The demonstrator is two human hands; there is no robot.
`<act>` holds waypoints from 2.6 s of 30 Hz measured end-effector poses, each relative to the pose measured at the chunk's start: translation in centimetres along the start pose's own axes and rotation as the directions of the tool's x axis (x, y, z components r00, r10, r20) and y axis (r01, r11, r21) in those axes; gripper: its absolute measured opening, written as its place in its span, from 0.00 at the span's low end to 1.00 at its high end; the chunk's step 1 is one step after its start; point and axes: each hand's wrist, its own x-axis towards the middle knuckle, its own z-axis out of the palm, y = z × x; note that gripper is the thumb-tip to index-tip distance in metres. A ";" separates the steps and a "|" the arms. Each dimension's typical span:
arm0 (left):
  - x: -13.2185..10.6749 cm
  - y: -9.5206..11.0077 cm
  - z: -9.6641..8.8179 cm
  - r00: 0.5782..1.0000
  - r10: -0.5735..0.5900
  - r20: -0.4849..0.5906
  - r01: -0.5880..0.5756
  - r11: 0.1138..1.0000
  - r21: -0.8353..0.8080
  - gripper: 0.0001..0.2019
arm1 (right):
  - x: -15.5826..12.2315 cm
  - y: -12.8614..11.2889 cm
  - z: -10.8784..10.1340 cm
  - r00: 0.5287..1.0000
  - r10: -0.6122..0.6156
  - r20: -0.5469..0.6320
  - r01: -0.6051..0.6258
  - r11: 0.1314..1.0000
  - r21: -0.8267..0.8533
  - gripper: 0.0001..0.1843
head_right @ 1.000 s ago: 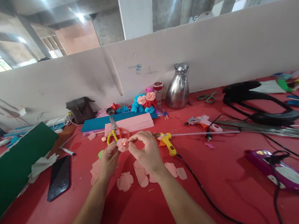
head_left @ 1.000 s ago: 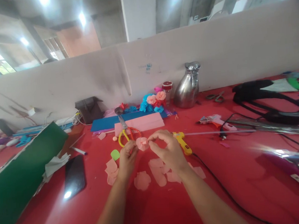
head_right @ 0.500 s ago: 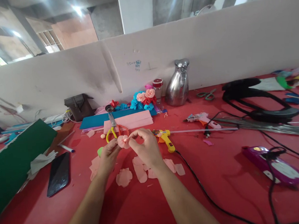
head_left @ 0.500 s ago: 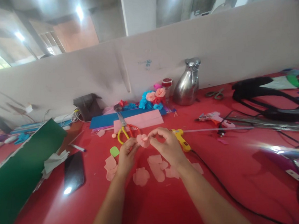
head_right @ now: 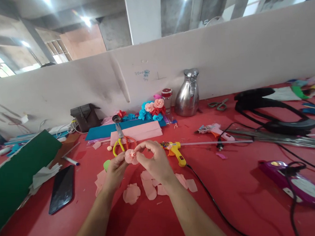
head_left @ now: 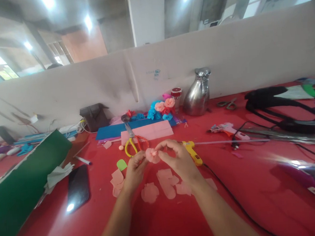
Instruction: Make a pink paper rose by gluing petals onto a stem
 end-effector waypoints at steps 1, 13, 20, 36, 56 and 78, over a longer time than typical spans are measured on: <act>0.0 0.0 0.0 1.000 0.005 0.003 -0.005 1.000 0.005 0.11 | 0.0 0.0 0.0 1.000 -0.015 0.008 0.015 1.000 0.004 0.05; -0.2 0.8 0.1 0.999 -0.038 0.036 0.039 0.999 -0.025 0.11 | 0.1 -0.1 -0.8 0.998 -0.050 0.049 0.050 0.999 -0.009 0.06; -0.4 0.8 0.0 0.994 -0.069 0.090 0.069 0.998 -0.006 0.15 | 0.3 -0.1 -1.7 0.987 -0.075 0.142 0.077 0.997 -0.008 0.04; -0.5 0.9 -0.3 0.948 -0.113 0.298 0.130 0.991 -0.038 0.16 | 0.3 -0.7 -3.5 0.922 -0.108 0.373 0.117 0.993 -0.001 0.08; -0.5 1.2 -0.6 0.923 -0.090 0.373 0.108 0.994 -0.026 0.13 | 0.4 -0.6 -3.7 0.908 -0.118 0.402 0.142 0.989 -0.031 0.06; -0.6 1.4 -0.7 0.904 -0.107 0.413 0.129 0.991 -0.025 0.13 | 0.5 -0.4 -3.7 0.882 -0.116 0.457 0.117 0.993 0.027 0.04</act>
